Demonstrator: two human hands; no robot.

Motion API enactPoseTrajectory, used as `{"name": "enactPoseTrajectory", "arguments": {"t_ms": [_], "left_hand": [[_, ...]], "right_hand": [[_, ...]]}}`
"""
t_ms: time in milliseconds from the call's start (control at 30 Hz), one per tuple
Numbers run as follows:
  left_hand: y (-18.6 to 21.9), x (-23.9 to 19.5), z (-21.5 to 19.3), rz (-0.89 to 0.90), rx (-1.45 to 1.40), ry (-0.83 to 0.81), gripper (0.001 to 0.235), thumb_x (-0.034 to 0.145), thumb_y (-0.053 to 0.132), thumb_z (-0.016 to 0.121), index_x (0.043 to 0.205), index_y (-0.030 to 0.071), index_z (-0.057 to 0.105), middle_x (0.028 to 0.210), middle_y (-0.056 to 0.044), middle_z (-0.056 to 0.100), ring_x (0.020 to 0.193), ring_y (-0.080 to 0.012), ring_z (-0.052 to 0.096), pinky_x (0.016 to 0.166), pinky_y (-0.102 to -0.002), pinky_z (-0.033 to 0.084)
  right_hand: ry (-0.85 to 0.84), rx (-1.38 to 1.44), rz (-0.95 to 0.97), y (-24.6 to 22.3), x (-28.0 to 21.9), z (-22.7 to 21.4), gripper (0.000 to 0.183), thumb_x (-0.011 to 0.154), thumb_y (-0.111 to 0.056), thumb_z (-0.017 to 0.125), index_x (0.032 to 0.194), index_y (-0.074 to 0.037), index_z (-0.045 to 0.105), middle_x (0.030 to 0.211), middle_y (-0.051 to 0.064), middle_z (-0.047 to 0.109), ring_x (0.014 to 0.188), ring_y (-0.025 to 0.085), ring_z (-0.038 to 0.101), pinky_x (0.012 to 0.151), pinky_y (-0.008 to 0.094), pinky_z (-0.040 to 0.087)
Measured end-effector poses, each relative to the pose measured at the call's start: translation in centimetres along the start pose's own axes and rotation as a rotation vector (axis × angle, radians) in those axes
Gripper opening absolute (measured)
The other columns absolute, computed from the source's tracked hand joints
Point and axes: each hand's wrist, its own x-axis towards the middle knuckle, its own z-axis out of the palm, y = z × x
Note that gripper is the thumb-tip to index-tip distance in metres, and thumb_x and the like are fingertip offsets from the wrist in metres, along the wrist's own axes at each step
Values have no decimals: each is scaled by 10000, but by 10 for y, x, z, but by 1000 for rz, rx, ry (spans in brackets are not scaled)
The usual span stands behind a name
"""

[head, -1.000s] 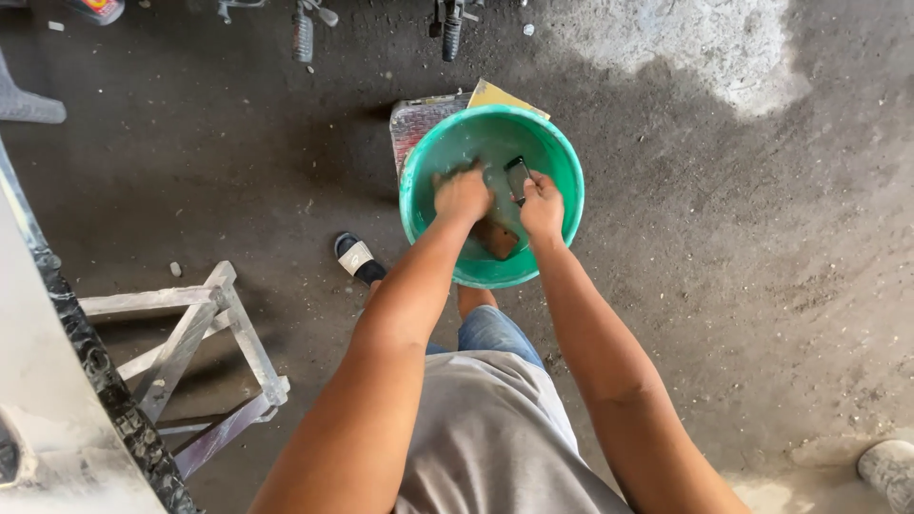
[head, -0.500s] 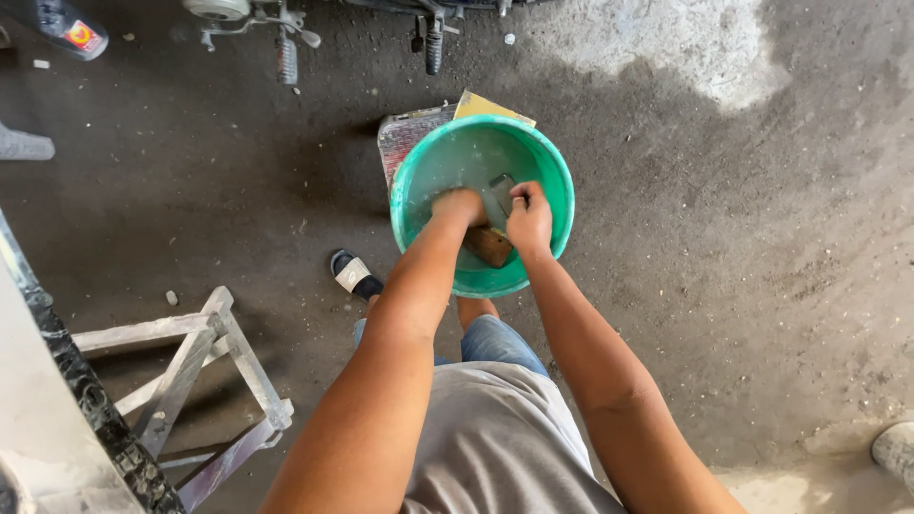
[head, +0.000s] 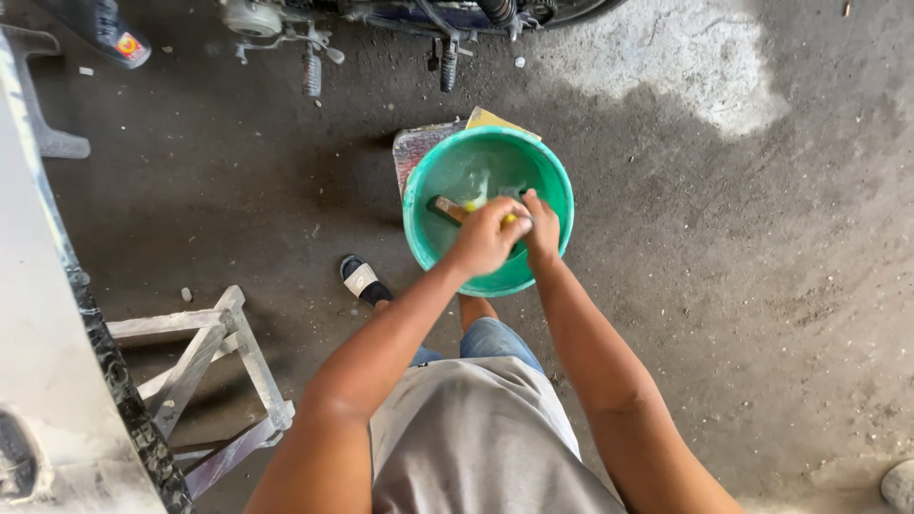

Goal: The person sands the surface of a white car door using a sanding block and a yellow sponge. They repeatedly rub the door panel, focusing on the area around the handle and the door edge. At one point, they dip the sponge into a green bucket of water before resuming the sanding process.

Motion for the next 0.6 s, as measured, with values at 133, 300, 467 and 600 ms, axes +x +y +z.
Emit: {"name": "enactPoseTrajectory", "arguments": {"t_ms": [133, 300, 467, 600], "left_hand": [[43, -21, -8, 81, -147, -42, 111, 1011, 140, 679, 1028, 34, 656, 999, -91, 666, 970, -192, 674, 868, -357, 539], [-103, 11, 2, -58, -576, 566, 222, 994, 201, 715, 1141, 40, 672, 1086, -22, 664, 1010, -139, 641, 897, -295, 541], [-68, 7, 8, -373, -1045, 364, 398, 973, 421, 644, 1259, 144, 629, 1089, 9, 651, 974, -113, 643, 779, -287, 548], [-47, 4, 15, -317, -1274, 350, 415, 968, 421, 707, 1237, 111, 639, 1031, -54, 669, 850, -161, 651, 675, -324, 554]], "right_hand": [[-410, 717, 295, -30, -8, -6, 472, 1049, -429, 569, 1106, 25, 684, 995, 137, 696, 897, 247, 680, 814, 369, 551], [-235, 526, 184, -70, -33, 15, 228, 874, -93, 663, 1092, -29, 670, 1021, 84, 720, 935, 206, 714, 862, 350, 601], [-184, 125, -134, -92, -79, 30, 261, 865, 9, 749, 1106, -19, 653, 1011, 78, 691, 902, 175, 666, 787, 319, 570], [-294, 143, -48, -124, -95, 26, 181, 942, -33, 654, 1117, -39, 698, 1015, 52, 711, 868, 143, 688, 713, 286, 598]]}}
